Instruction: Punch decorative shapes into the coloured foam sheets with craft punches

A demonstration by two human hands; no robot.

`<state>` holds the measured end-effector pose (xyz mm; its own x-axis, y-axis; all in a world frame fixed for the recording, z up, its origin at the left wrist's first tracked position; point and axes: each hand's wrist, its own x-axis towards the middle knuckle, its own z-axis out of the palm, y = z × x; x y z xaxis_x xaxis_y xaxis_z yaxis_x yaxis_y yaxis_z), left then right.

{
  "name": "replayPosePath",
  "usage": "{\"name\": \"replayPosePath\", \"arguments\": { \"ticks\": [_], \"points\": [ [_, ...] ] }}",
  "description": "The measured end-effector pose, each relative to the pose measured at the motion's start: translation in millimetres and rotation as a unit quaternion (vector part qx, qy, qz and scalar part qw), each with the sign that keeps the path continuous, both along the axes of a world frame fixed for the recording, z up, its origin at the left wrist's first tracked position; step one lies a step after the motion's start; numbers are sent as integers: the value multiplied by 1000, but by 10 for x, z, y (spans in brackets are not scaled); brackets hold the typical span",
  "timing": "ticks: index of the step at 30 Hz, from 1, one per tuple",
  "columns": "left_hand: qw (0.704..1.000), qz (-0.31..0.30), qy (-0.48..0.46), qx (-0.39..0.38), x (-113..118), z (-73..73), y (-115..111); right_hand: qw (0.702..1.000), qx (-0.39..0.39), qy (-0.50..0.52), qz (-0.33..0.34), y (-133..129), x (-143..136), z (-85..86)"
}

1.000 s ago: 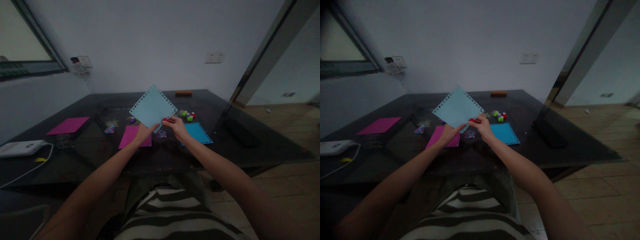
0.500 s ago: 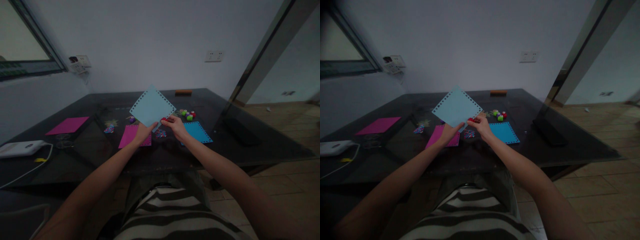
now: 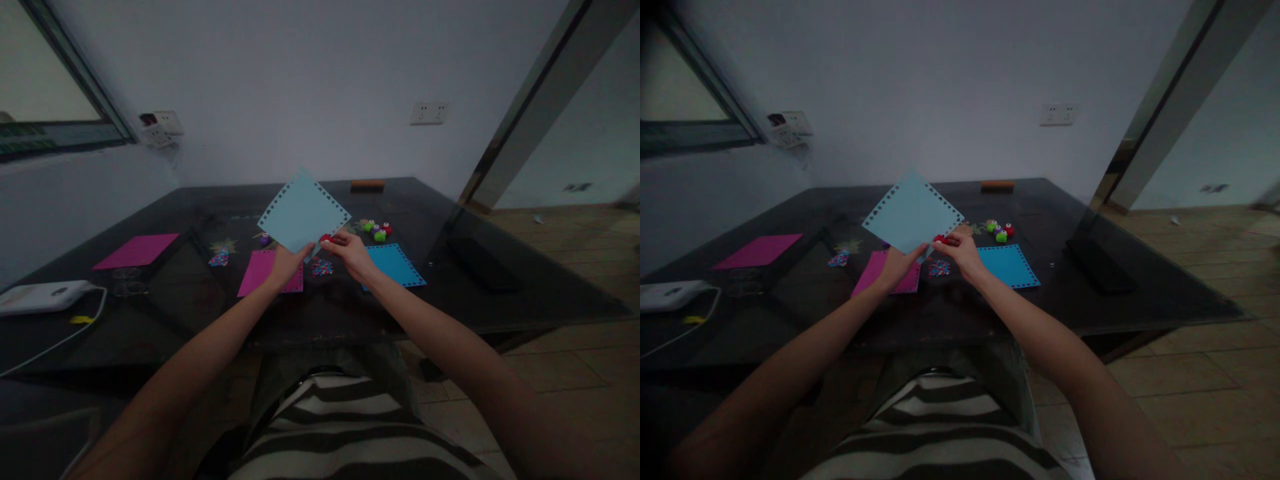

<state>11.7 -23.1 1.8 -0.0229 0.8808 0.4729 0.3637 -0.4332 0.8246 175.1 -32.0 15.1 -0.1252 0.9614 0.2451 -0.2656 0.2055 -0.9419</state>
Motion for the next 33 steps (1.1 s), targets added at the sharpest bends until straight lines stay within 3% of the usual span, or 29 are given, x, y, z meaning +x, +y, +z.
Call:
{"name": "replayPosePath", "arguments": {
  "ticks": [9,20,33],
  "points": [
    [999,35,-22,-6,-8,23,4,1000,-29,-2,9,-5,-2,-7],
    [998,61,-31,2,-85,26,80,996,-66,-3,67,46,34,-29],
    [997,56,-45,-10,-86,20,86,988,-125,-34,88,156,98,-144]
  ]
}}
